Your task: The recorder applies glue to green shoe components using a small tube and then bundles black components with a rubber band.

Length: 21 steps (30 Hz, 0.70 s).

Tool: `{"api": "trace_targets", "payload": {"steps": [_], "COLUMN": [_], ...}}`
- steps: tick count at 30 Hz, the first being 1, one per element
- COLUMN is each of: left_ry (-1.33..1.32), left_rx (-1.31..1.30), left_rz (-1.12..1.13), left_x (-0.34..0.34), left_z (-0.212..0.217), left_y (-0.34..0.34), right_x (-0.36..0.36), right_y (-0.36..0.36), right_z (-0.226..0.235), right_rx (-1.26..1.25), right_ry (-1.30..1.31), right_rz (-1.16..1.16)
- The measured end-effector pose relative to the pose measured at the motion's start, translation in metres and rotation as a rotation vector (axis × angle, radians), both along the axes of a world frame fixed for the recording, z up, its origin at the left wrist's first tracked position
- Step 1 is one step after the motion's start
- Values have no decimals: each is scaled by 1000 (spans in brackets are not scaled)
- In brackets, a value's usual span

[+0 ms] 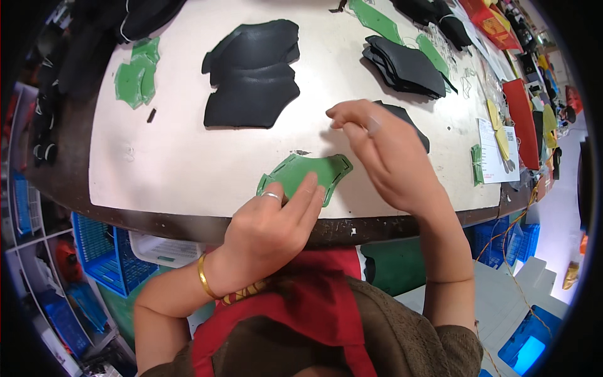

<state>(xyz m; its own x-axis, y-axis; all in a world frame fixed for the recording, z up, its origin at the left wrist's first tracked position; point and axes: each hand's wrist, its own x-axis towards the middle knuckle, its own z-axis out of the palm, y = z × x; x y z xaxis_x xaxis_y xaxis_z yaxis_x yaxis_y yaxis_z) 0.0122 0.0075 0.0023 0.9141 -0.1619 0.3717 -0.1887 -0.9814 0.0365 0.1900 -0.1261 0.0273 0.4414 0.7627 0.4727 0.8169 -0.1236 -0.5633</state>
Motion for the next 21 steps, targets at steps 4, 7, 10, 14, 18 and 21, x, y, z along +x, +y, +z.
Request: {"api": "trace_targets", "payload": {"steps": [4, 7, 10, 14, 18, 21], "left_ry": [-48, -76, -265, -127, -49, 11], "left_rx": [-118, -180, -200, -84, -220, -345], "left_rz": [-24, -171, -115, 47, -68, -26], "left_x": [-5, 0, 26, 37, 35, 40], "left_z": [-4, -5, -1, 7, 6, 4], "left_y": [4, 20, 65, 107, 135, 149], "right_x": [-16, -8, 25, 68, 49, 42], "right_y": [4, -12, -56, -101, -99, -82], "right_z": [7, 6, 16, 10, 9, 9], "right_rx": [-612, -397, -191, -339, -25, -91], "right_ry": [45, 152, 522, 352, 366, 195], "right_rz": [-146, 105, -237, -550, -548, -538]}}
